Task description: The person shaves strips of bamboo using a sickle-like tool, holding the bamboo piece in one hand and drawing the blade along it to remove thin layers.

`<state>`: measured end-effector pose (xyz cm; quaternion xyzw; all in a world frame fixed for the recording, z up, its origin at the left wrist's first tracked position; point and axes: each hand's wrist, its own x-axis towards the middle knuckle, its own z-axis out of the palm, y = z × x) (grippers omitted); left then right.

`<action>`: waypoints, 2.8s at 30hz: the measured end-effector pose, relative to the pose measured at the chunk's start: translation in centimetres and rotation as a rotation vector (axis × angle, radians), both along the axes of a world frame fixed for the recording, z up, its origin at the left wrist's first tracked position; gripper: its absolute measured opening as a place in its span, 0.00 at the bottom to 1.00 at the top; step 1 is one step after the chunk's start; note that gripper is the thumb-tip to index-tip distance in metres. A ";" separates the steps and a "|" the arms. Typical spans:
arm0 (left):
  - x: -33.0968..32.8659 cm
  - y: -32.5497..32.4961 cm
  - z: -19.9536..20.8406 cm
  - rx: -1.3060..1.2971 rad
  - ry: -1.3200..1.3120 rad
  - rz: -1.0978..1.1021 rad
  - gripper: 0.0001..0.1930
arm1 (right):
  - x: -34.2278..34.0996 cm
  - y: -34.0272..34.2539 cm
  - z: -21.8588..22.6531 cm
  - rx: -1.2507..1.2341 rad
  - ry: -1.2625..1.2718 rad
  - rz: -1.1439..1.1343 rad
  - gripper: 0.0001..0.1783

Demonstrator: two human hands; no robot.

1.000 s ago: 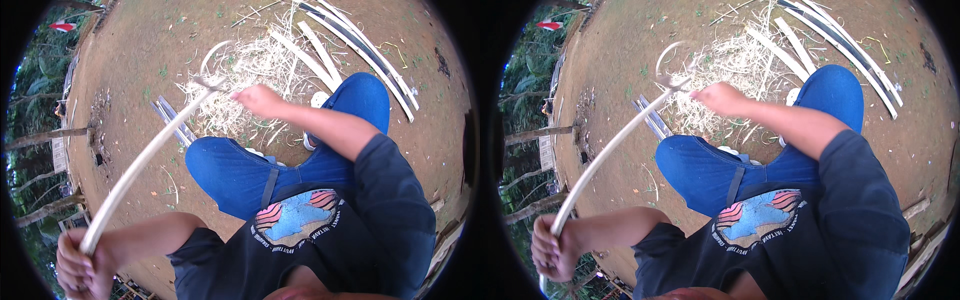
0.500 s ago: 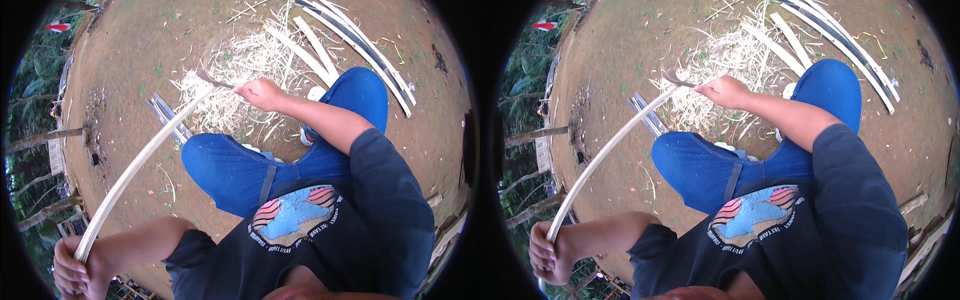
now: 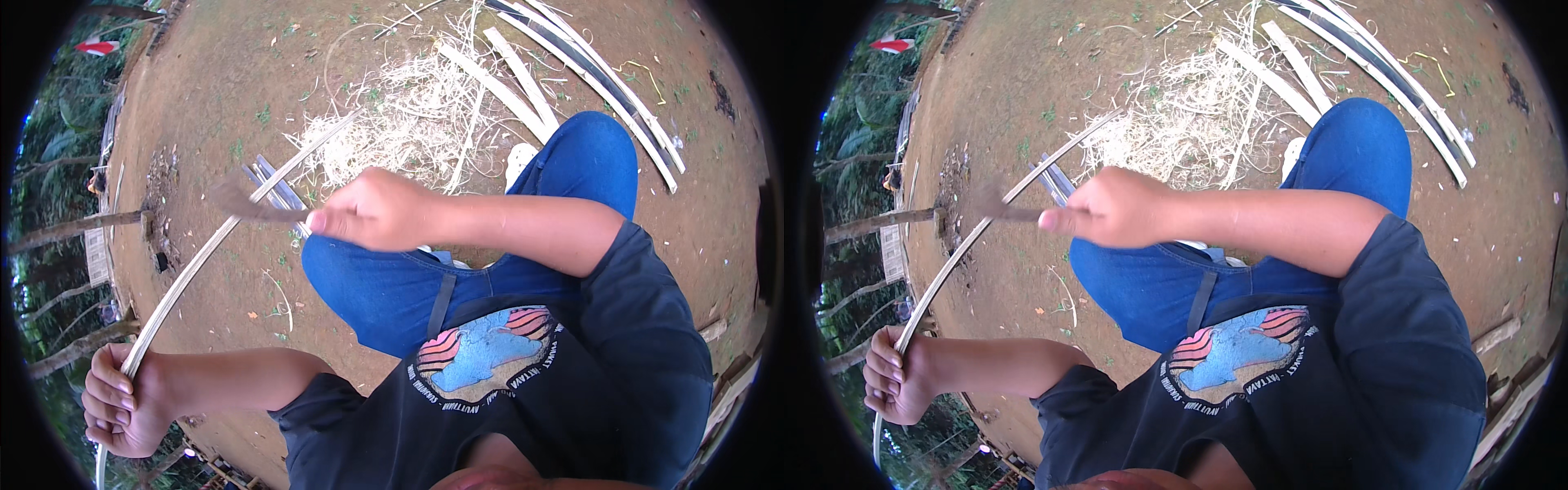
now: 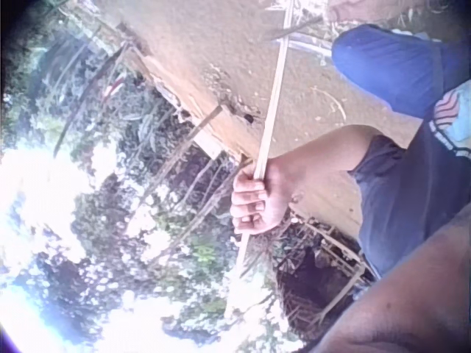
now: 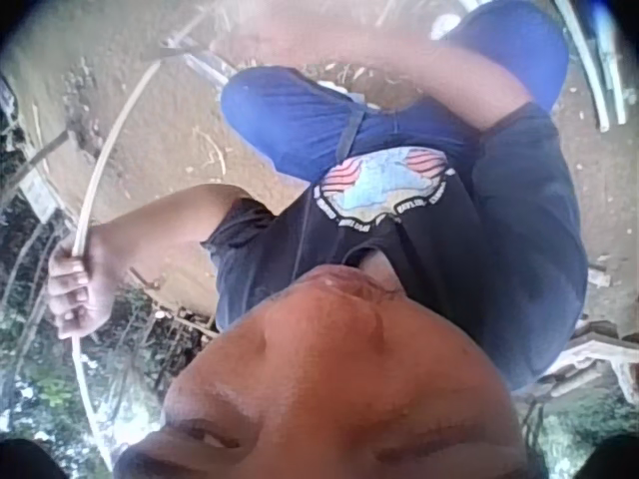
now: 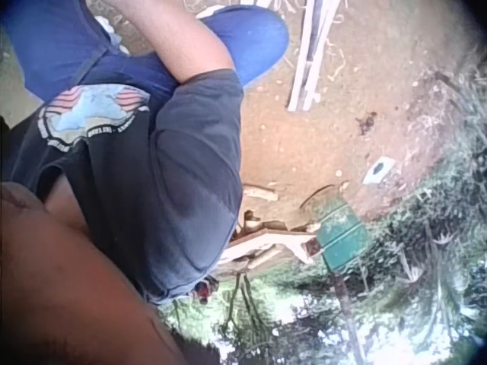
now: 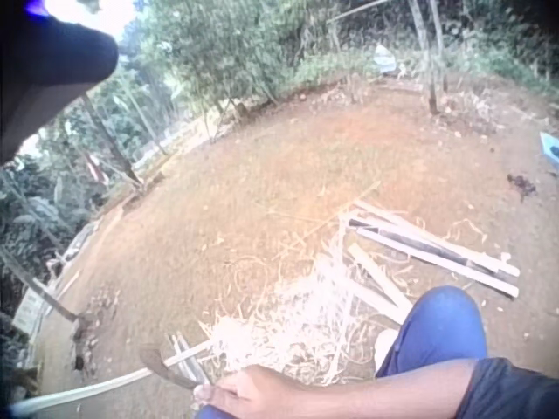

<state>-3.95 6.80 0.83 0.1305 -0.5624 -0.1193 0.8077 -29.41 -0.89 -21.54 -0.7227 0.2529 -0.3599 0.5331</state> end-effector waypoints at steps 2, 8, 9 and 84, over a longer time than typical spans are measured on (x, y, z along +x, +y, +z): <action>-0.6 0.2 0.4 -0.002 0.027 -0.016 0.21 | 0.0 0.6 -0.2 -0.076 -0.095 -0.068 0.34; -2.3 4.5 5.4 -0.362 0.128 0.024 0.18 | -9.8 -9.8 -20.6 0.465 0.674 -0.778 0.44; -0.9 5.3 5.6 -0.444 0.184 0.004 0.18 | -10.6 -9.2 -20.5 0.522 0.592 -0.763 0.44; -3.9 -2.1 -16.9 0.279 0.158 -0.100 0.21 | -1.5 -1.4 -6.8 0.324 0.185 -0.145 0.37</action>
